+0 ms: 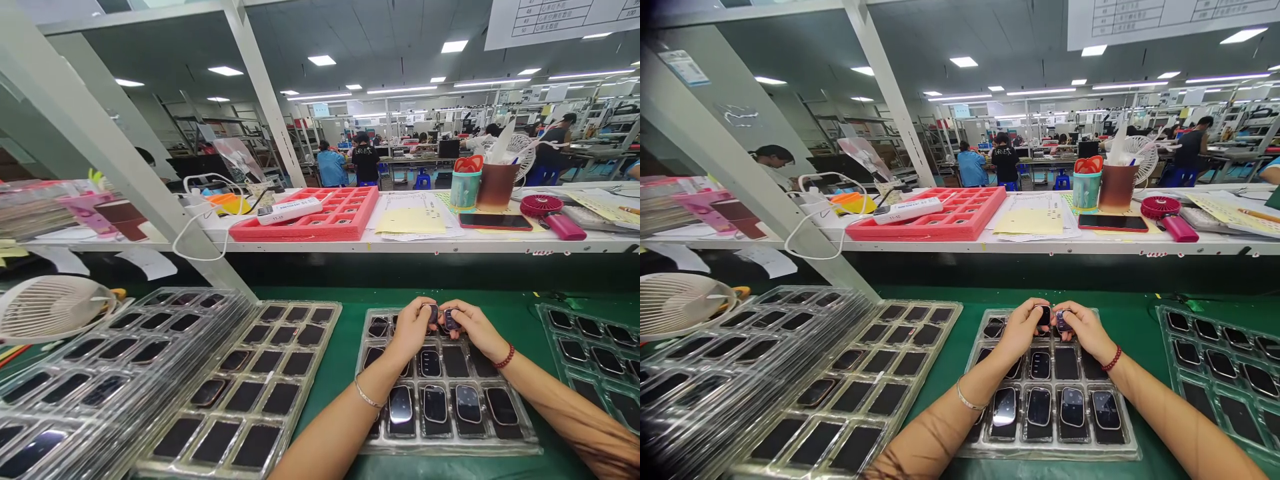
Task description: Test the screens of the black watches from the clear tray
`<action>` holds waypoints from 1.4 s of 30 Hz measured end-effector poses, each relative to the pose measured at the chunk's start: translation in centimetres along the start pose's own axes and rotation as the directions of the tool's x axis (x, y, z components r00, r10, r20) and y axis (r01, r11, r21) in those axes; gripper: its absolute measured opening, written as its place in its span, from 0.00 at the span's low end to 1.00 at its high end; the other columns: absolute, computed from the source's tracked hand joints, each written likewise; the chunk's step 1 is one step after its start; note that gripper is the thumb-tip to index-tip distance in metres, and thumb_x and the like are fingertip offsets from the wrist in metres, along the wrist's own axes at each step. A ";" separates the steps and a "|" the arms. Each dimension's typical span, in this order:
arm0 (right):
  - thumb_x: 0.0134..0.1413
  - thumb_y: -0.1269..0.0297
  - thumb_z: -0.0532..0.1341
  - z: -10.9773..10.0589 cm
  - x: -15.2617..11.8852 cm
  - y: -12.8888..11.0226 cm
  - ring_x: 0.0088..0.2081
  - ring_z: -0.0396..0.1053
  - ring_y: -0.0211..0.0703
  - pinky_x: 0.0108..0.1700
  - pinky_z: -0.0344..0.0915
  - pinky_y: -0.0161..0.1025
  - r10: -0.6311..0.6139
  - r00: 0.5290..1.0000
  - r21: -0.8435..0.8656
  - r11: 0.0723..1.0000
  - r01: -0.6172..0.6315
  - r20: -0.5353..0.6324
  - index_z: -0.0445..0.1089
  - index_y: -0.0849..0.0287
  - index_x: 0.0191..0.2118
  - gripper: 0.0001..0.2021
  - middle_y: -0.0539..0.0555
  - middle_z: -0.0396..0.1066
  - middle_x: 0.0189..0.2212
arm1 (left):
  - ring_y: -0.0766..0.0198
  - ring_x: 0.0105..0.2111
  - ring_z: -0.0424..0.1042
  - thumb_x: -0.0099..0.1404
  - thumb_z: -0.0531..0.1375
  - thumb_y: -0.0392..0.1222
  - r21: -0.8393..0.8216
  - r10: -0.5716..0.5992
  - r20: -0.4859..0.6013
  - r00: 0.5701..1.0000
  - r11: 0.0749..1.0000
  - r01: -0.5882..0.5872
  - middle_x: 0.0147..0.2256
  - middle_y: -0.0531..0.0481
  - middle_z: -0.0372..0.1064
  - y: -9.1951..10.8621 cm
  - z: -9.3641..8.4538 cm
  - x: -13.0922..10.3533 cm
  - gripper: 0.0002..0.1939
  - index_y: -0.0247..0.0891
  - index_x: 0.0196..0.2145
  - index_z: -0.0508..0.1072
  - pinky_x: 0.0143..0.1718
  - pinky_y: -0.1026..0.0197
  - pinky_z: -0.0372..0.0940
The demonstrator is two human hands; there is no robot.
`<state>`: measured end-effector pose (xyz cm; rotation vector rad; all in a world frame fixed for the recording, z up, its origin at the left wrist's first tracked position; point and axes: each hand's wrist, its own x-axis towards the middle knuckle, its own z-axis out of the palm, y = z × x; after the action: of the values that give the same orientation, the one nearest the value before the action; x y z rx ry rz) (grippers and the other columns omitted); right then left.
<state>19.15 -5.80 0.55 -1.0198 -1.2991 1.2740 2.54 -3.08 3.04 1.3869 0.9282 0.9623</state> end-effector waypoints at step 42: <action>0.42 0.62 0.61 -5.1 -0.4 -10.9 0.16 0.61 0.32 0.19 0.61 0.31 -0.146 0.942 -0.095 0.988 0.123 -0.301 0.64 0.63 0.49 0.24 0.53 0.74 0.28 | 0.57 0.32 0.72 0.51 0.56 0.49 0.009 0.056 0.029 0.998 0.998 -0.056 0.32 0.43 0.72 -1.9 -0.4 1.1 0.20 0.34 0.40 0.68 0.31 0.58 0.67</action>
<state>25.05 -6.44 11.06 -1.1130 -1.1592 0.9264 2.57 -1.83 1.19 1.4382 0.8782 0.9788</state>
